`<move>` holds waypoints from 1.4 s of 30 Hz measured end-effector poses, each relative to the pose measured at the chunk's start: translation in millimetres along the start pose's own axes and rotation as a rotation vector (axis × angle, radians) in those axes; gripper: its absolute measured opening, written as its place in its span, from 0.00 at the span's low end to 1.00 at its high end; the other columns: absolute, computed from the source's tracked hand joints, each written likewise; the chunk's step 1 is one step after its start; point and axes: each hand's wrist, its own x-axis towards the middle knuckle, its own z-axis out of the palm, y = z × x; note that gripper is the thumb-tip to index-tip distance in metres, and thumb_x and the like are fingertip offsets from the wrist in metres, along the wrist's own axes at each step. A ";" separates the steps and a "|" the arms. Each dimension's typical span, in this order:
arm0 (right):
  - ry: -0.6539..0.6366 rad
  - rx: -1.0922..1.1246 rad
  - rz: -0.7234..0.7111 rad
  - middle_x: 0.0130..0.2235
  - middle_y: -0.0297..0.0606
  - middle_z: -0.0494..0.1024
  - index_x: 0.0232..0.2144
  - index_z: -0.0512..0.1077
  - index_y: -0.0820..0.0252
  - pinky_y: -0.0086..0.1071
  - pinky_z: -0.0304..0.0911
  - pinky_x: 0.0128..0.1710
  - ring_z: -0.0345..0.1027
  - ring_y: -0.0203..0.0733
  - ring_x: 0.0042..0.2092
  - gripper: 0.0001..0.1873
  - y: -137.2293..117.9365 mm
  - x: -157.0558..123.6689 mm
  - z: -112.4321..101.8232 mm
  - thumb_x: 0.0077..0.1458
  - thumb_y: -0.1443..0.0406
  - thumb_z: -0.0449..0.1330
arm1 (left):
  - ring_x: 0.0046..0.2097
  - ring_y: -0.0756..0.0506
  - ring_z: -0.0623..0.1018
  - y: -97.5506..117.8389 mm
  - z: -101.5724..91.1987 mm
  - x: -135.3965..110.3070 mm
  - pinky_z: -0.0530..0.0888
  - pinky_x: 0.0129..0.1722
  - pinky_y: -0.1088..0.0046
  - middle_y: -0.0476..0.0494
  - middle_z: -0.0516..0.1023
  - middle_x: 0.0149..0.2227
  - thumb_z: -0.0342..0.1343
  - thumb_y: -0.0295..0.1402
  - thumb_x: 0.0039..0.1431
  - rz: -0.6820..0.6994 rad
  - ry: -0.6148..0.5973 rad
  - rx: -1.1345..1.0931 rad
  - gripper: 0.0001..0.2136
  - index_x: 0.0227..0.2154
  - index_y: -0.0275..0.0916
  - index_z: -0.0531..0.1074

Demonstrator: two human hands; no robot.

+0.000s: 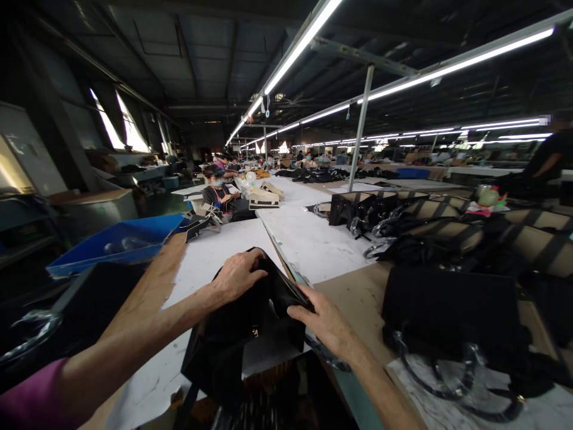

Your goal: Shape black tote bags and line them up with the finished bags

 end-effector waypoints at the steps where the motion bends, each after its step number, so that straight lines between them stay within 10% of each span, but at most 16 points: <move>1: 0.006 0.000 -0.007 0.33 0.32 0.72 0.51 0.61 0.58 0.31 0.61 0.37 0.64 0.40 0.37 0.24 0.6 1.1 -0.9 0.50 0.65 0.52 | 0.37 0.46 0.72 1.9 2.1 2.4 0.65 0.33 0.73 0.47 0.73 0.34 0.50 0.38 0.50 -0.017 0.003 -0.006 0.12 0.38 0.41 0.64; 6: 0.010 -0.001 -0.006 0.37 0.35 0.73 0.50 0.62 0.62 0.31 0.62 0.35 0.64 0.43 0.39 0.24 5.1 2.3 -5.2 0.50 0.63 0.52 | 0.35 0.44 0.72 11.6 7.5 9.6 0.66 0.32 0.71 0.44 0.71 0.36 0.47 0.49 0.49 -0.111 0.037 -0.034 0.18 0.33 0.39 0.65; 17: -0.033 0.000 -0.021 0.42 0.35 0.72 0.51 0.62 0.60 0.35 0.60 0.42 0.64 0.45 0.42 0.25 -1.0 0.1 -6.4 0.48 0.63 0.53 | 0.37 0.45 0.72 -1.6 13.2 9.7 0.65 0.32 0.73 0.44 0.72 0.35 0.46 0.22 0.41 -0.173 -0.055 -0.050 0.21 0.42 0.40 0.59; 26: -0.035 -0.034 -0.022 0.36 0.33 0.73 0.49 0.63 0.58 0.33 0.61 0.38 0.64 0.43 0.39 0.24 0.1 -3.2 -7.2 0.48 0.64 0.54 | 0.34 0.46 0.71 -11.3 10.0 8.2 0.63 0.30 0.74 0.49 0.73 0.28 0.52 0.34 0.45 -0.055 -0.141 -0.039 0.06 0.28 0.41 0.71; 33: 0.054 -0.013 0.010 0.36 0.35 0.73 0.48 0.63 0.61 0.34 0.60 0.41 0.64 0.43 0.40 0.24 15.6 3.4 -27.3 0.47 0.63 0.54 | 0.36 0.46 0.69 2.6 -4.8 -5.2 0.63 0.33 0.72 0.44 0.71 0.33 0.44 0.26 0.48 -0.046 0.101 0.135 0.08 0.26 0.38 0.69; 42: 0.066 -0.067 0.013 0.38 0.35 0.73 0.50 0.62 0.58 0.31 0.61 0.38 0.66 0.42 0.39 0.24 13.8 -0.3 -20.2 0.50 0.61 0.51 | 0.31 0.48 0.68 -22.3 3.4 46.6 0.62 0.29 0.75 0.49 0.69 0.26 0.52 0.27 0.40 0.071 -0.100 -0.120 0.03 0.18 0.36 0.63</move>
